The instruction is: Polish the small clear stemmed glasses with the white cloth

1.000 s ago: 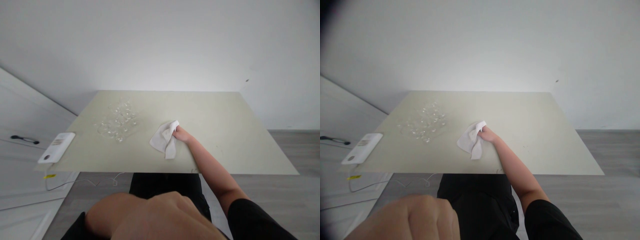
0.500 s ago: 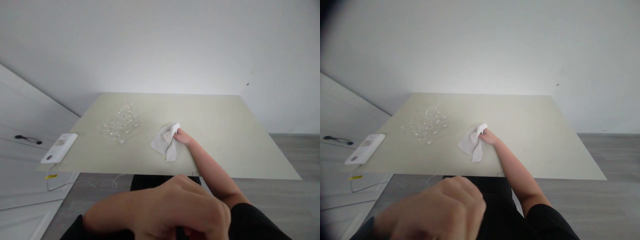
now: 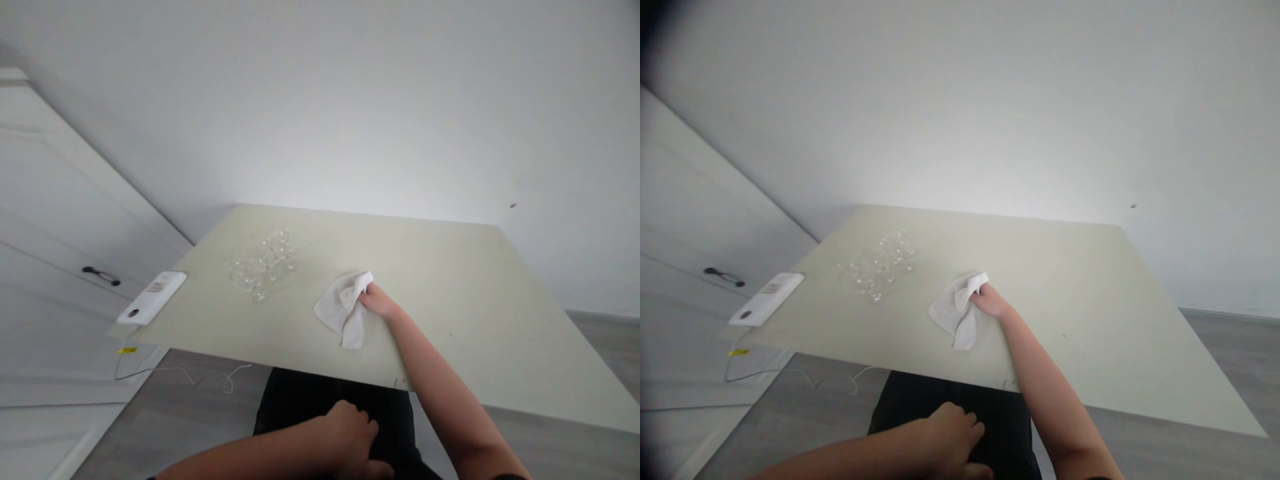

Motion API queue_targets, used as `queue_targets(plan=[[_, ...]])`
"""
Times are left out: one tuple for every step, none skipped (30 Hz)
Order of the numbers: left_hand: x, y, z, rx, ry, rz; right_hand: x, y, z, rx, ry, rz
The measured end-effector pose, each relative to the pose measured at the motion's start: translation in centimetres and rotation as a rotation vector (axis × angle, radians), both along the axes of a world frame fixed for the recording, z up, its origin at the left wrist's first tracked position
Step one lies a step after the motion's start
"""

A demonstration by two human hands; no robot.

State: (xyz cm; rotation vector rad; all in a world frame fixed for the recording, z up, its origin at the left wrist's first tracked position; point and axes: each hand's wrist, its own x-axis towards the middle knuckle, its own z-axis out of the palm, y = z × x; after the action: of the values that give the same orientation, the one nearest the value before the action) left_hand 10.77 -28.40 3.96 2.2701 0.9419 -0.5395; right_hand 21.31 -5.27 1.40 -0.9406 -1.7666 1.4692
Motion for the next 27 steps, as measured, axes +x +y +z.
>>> queue_targets(plan=[[-0.3,0.0,-0.9,-0.010,0.027,-0.020,0.0,0.0,-0.1,0.002,0.006,0.003],[-0.7,0.1,-1.4,-0.019,0.049,-0.059,-0.1,0.0,-0.2,0.000,0.008,0.007],[-1.1,0.3,-1.6,-0.021,0.075,-0.099,-0.1,0.0,-0.2,-0.002,0.009,0.004],[-1.5,0.6,-1.4,-0.012,0.091,-0.127,-0.1,0.0,-0.3,-0.007,0.012,-0.002],[-2.0,1.0,-0.8,0.007,0.080,-0.133,-0.1,0.0,-0.3,-0.016,0.018,-0.007],[-2.6,1.5,0.2,0.027,0.035,-0.106,-0.1,-0.1,-0.3,-0.029,0.030,-0.009],[-3.3,2.1,1.5,0.043,-0.045,-0.048,0.0,-0.1,-0.2,-0.046,0.047,-0.001],[-4.2,2.8,2.9,0.047,-0.171,0.036,0.1,-0.1,-0.2,-0.066,0.069,0.018],[-5.2,3.6,4.3,0.056,-0.329,0.161,0.1,-0.1,-0.3,-0.082,0.097,0.040],[-6.5,4.5,5.6,0.118,-0.471,0.329,0.2,-0.1,-0.4,-0.094,0.124,0.059],[-7.9,5.4,6.5,0.250,-0.598,0.527,0.3,0.0,-0.6,-0.105,0.151,0.063],[-9.4,6.4,7.0,0.472,-0.724,0.756,0.3,0.1,-0.8,-0.124,0.182,0.050],[-11.0,7.4,7.0,0.748,-0.850,0.991,0.2,0.1,-1.1,-0.154,0.214,0.019],[-12.6,8.3,6.6,1.039,-0.965,1.208,0.2,0.2,-1.3,-0.194,0.251,-0.024],[-14.2,9.2,5.8,1.271,-1.045,1.359,0.1,0.3,-1.5,-0.235,0.291,-0.066],[-15.7,10.0,4.8,1.435,-1.085,1.466,0.0,0.3,-1.6,-0.269,0.332,-0.101],[-17.0,10.7,3.6,1.486,-1.083,1.536,-0.1,0.2,-1.5,-0.292,0.373,-0.122],[-18.2,11.4,2.4,1.461,-1.050,1.604,-0.1,0.2,-1.4,-0.300,0.410,-0.127],[-19.2,11.9,1.3,1.392,-1.004,1.671,-0.2,0.1,-1.1,-0.296,0.441,-0.123],[-19.9,12.4,0.3,1.302,-0.957,1.734,-0.2,-0.1,-0.7,-0.285,0.463,-0.117],[-20.5,12.8,-0.5,1.214,-0.904,1.787,-0.2,-0.2,-0.2,-0.267,0.472,-0.115],[-20.8,13.2,-1.0,1.143,-0.854,1.816,-0.2,-0.4,0.3,-0.245,0.469,-0.119],[-21.0,13.4,-1.3,1.097,-0.814,1.821,-0.1,-0.5,0.7,-0.219,0.457,-0.126],[-20.9,13.6,-1.4,1.084,-0.789,1.802,-0.1,-0.6,1.0,-0.193,0.441,-0.136],[-20.6,13.6,-1.4,1.105,-0.782,1.763,0.0,-0.7,1.2,-0.172,0.429,-0.148],[-20.0,13.6,-1.2,1.152,-0.793,1.705,0.1,-0.7,1.3,-0.161,0.423,-0.162],[-19.1,13.5,-0.9,1.210,-0.820,1.636,0.2,-0.7,1.3,-0.158,0.420,-0.175]])
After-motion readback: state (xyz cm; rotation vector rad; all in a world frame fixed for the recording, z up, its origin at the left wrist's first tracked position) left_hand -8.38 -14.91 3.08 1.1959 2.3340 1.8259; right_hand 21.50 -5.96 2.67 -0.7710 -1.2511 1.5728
